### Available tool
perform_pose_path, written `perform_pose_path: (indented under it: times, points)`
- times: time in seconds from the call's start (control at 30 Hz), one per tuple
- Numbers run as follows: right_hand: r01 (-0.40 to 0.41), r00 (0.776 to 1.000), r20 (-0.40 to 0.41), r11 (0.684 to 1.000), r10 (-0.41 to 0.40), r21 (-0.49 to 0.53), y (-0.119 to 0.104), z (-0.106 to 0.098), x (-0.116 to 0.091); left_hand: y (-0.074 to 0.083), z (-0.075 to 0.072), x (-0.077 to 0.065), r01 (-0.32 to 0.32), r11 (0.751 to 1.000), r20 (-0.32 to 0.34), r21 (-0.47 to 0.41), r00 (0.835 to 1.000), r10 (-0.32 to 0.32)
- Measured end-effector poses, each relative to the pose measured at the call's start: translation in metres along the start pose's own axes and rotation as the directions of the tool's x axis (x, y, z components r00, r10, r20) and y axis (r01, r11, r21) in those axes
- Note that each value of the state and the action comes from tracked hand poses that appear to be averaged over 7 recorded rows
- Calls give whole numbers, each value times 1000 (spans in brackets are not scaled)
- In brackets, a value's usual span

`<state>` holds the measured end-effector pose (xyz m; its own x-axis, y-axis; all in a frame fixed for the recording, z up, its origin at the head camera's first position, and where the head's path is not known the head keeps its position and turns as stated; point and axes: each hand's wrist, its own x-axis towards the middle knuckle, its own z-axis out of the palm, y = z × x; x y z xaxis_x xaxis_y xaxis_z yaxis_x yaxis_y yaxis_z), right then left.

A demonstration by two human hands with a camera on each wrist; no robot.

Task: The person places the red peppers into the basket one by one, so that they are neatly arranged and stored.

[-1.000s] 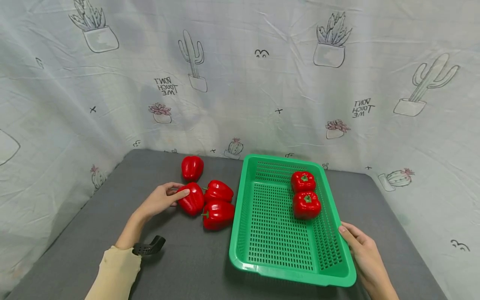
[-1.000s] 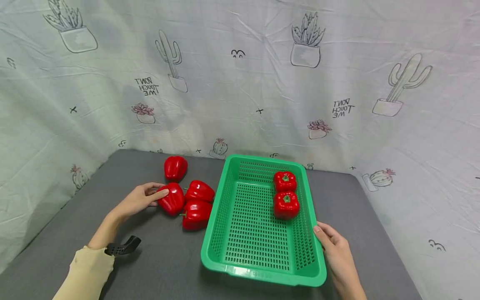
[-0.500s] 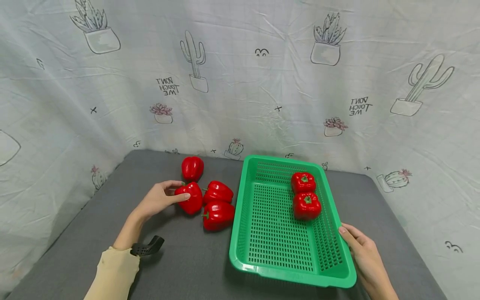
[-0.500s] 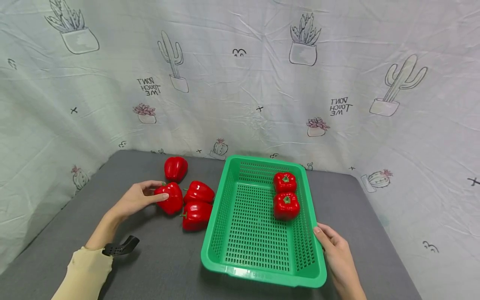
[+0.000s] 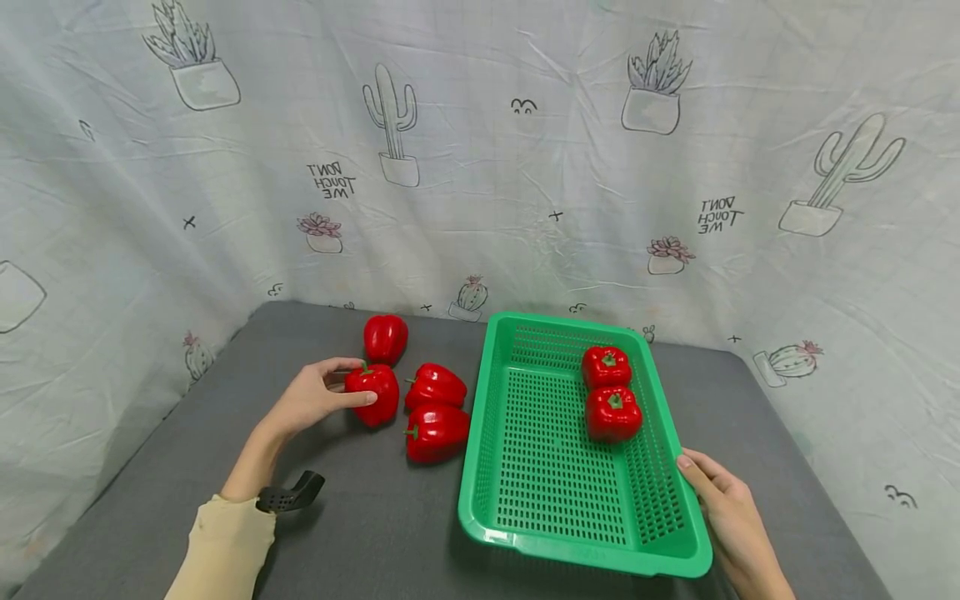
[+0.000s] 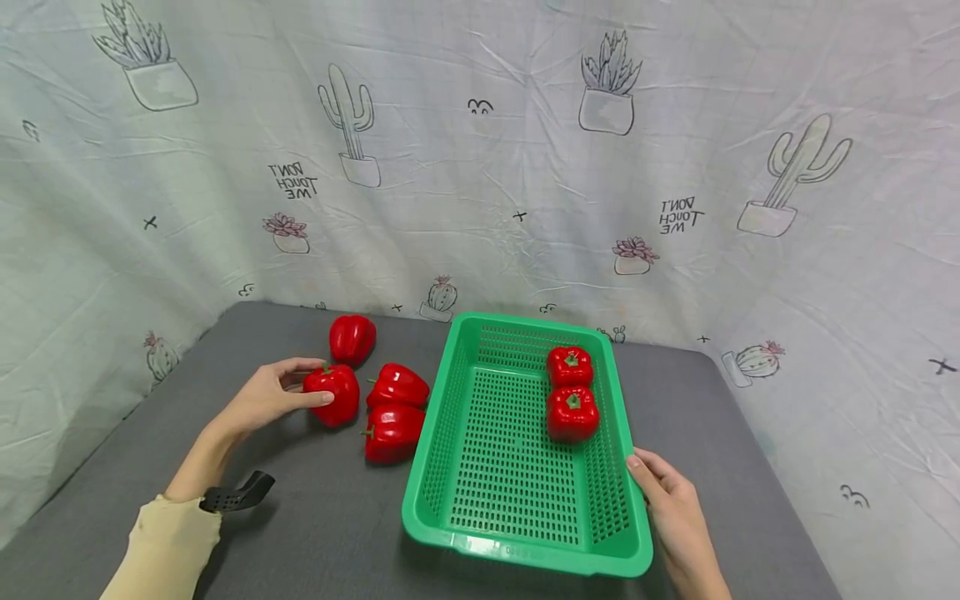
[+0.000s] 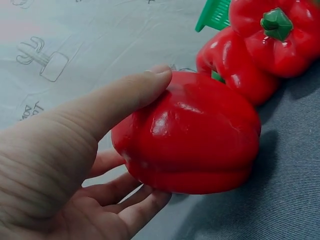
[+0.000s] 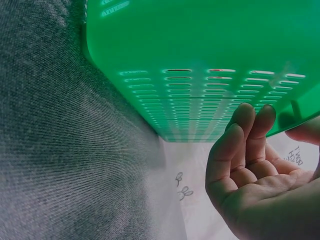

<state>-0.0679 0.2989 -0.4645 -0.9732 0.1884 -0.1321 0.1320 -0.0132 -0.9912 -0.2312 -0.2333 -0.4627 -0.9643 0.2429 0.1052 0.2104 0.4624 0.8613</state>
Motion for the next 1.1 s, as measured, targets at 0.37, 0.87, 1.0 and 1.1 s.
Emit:
perform_pose_path:
  times: [0.37,0.87,1.0,1.1]
  points:
    - [-19,1000,-15,1000,19,-21,-1,0,0,0,2,1,6,999,36,54,999,-7]
    - [4,1000,-15,999,-5,-36,0,3,-2,6,-5,-3,-3,999,-37,38,999,4]
    - [5,1000,-16,999,-5,-38,-1,3,-1,13,-7,-3,-15,1000,-54,-3,998,15]
    - [6,1000,-14,999,-7,-34,-1,2,-1,22,-8,-6,-32,999,-68,-19,997,31]
